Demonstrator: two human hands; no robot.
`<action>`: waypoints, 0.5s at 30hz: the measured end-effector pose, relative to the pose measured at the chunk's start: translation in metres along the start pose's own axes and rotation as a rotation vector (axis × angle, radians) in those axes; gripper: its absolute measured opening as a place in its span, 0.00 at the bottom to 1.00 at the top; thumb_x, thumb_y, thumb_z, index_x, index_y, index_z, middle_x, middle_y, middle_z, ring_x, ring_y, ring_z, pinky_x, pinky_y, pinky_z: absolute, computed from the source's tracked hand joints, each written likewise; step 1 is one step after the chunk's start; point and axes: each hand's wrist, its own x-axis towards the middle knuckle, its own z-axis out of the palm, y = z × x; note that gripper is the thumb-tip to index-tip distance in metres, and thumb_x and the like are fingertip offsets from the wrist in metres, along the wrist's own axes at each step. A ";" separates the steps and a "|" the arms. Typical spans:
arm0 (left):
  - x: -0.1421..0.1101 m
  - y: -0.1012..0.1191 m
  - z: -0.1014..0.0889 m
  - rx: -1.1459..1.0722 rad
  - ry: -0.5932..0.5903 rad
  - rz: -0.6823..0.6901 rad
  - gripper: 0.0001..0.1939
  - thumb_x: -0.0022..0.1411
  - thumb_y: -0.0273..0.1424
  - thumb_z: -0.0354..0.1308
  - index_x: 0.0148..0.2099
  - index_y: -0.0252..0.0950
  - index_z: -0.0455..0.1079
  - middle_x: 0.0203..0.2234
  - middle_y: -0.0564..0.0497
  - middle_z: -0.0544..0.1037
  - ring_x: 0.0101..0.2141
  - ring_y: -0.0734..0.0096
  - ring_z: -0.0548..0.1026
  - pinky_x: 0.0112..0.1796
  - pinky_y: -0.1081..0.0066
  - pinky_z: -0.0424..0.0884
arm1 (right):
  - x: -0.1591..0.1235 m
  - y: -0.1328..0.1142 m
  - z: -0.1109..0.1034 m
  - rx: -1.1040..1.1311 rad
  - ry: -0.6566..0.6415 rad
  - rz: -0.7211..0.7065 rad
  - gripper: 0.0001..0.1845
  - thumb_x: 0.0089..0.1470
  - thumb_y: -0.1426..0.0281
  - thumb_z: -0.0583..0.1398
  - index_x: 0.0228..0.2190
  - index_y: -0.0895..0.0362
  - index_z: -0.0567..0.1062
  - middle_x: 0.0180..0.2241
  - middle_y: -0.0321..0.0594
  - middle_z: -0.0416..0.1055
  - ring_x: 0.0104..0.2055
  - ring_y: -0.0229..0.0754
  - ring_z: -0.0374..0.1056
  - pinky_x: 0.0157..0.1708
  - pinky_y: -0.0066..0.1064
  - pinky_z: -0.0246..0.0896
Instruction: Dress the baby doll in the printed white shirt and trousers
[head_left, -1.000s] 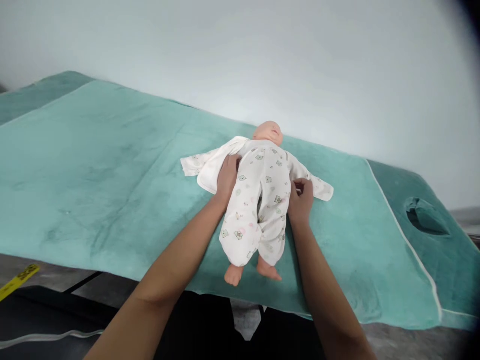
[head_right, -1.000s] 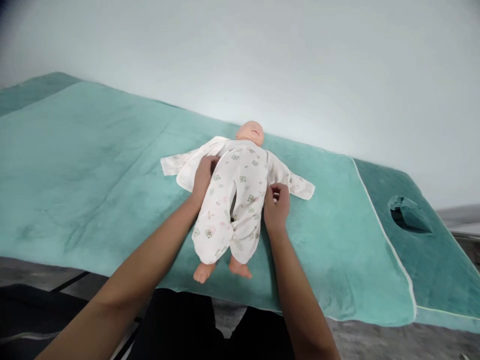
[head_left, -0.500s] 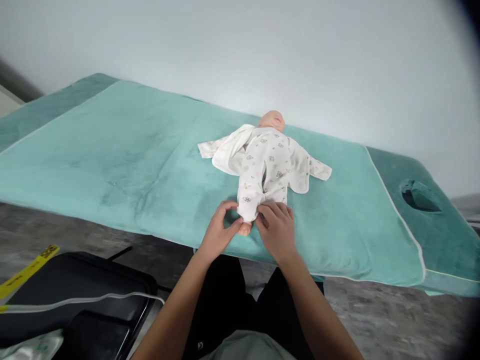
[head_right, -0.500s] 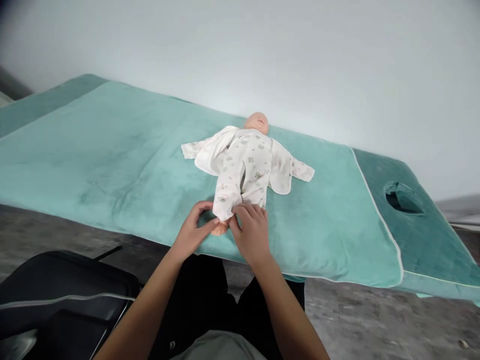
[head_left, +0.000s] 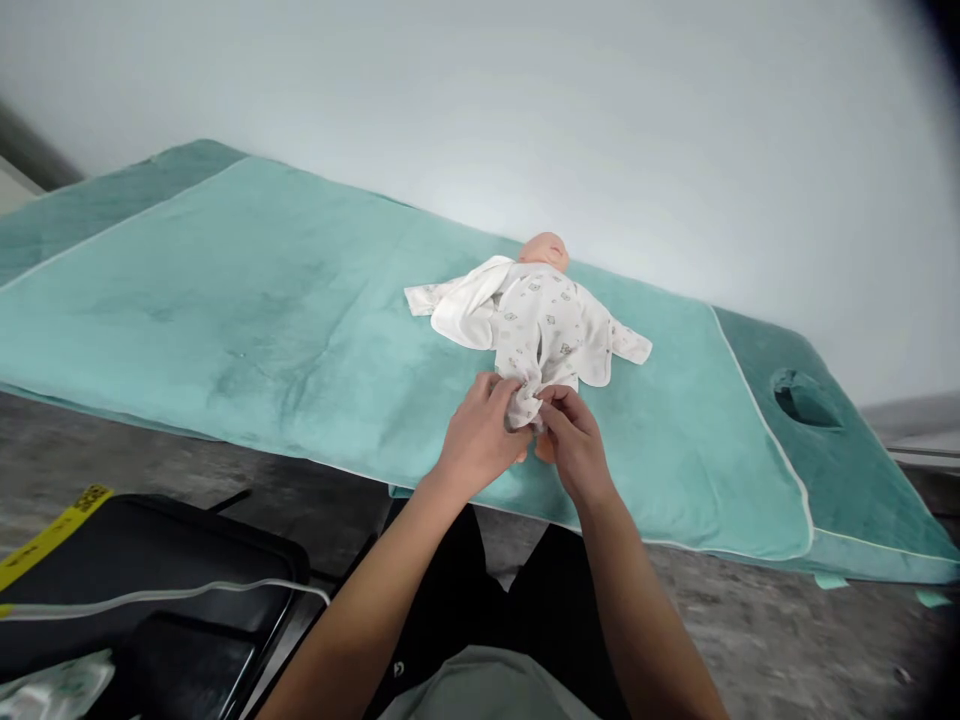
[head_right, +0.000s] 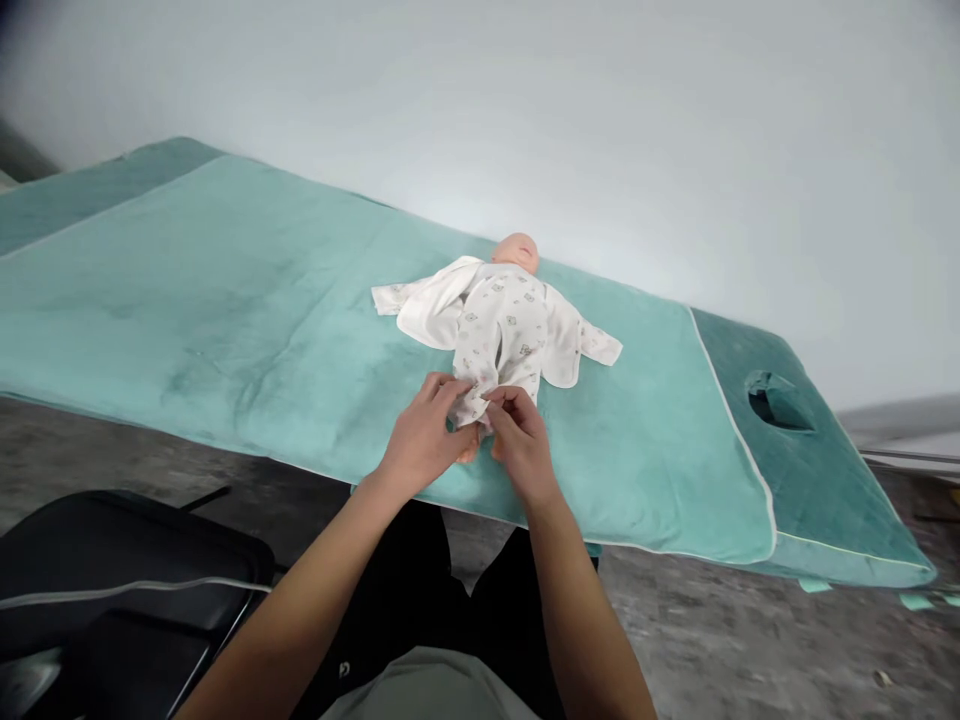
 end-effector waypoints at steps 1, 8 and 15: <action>0.000 0.000 -0.002 0.024 0.033 0.013 0.18 0.59 0.29 0.59 0.52 0.43 0.69 0.48 0.46 0.70 0.47 0.58 0.72 0.45 0.61 0.70 | 0.000 0.000 -0.002 -0.030 0.022 -0.023 0.08 0.59 0.60 0.57 0.38 0.49 0.70 0.30 0.33 0.66 0.28 0.38 0.61 0.27 0.29 0.59; -0.002 -0.006 -0.019 -0.367 0.018 -0.037 0.08 0.64 0.32 0.54 0.33 0.39 0.71 0.33 0.51 0.74 0.36 0.66 0.71 0.40 0.67 0.68 | -0.022 -0.009 0.001 -0.469 0.185 -0.419 0.10 0.57 0.59 0.62 0.32 0.51 0.69 0.31 0.37 0.67 0.33 0.42 0.64 0.35 0.36 0.63; -0.002 0.002 -0.023 -0.552 -0.121 -0.196 0.13 0.65 0.37 0.53 0.29 0.37 0.65 0.25 0.55 0.67 0.30 0.71 0.67 0.33 0.70 0.64 | -0.030 -0.002 0.008 -0.702 0.054 -0.376 0.04 0.60 0.65 0.61 0.36 0.52 0.72 0.36 0.39 0.72 0.35 0.42 0.67 0.36 0.34 0.62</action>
